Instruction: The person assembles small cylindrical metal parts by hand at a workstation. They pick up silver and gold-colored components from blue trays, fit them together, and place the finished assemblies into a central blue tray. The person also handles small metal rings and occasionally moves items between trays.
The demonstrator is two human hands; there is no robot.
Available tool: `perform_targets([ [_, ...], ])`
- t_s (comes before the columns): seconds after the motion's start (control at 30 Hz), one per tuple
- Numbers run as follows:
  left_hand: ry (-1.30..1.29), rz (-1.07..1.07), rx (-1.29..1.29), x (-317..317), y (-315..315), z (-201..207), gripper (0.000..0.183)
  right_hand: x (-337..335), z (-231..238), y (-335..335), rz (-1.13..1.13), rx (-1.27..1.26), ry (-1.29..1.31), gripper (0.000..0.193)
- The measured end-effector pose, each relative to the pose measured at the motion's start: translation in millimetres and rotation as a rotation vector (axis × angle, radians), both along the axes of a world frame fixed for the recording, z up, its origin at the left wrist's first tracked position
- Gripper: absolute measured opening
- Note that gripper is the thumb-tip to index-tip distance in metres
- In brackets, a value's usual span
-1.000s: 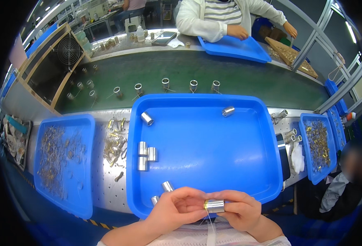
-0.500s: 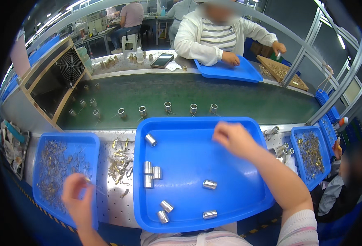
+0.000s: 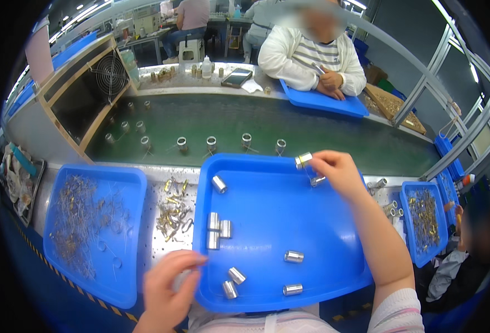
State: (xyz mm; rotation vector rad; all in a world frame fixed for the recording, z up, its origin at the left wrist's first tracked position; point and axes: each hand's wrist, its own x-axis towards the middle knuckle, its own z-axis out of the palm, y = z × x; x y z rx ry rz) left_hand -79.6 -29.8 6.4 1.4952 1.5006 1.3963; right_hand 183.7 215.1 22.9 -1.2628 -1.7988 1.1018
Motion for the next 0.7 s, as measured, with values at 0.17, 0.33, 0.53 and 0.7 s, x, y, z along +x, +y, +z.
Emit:
perform_targets([
  [0.17,-0.509,-0.343,-0.260,58.0,15.5,6.2,0.033,14.7,11.1,-112.1,0.206,0.015,0.072,0.011],
  [0.33,-0.663,-0.512,-0.336,94.0,27.1,1.0,0.034,34.9,3.9,-165.1,0.256,0.170,0.167,0.011],
  [0.53,-0.683,-0.486,-0.404,105.0,16.6,-6.4,0.028,38.9,-9.0,-185.0,0.220,0.213,0.196,0.013],
  [0.7,-0.492,-0.406,-0.175,109.4,14.4,-6.6,0.035,37.6,-18.5,-190.2,0.187,0.165,0.273,0.012],
])
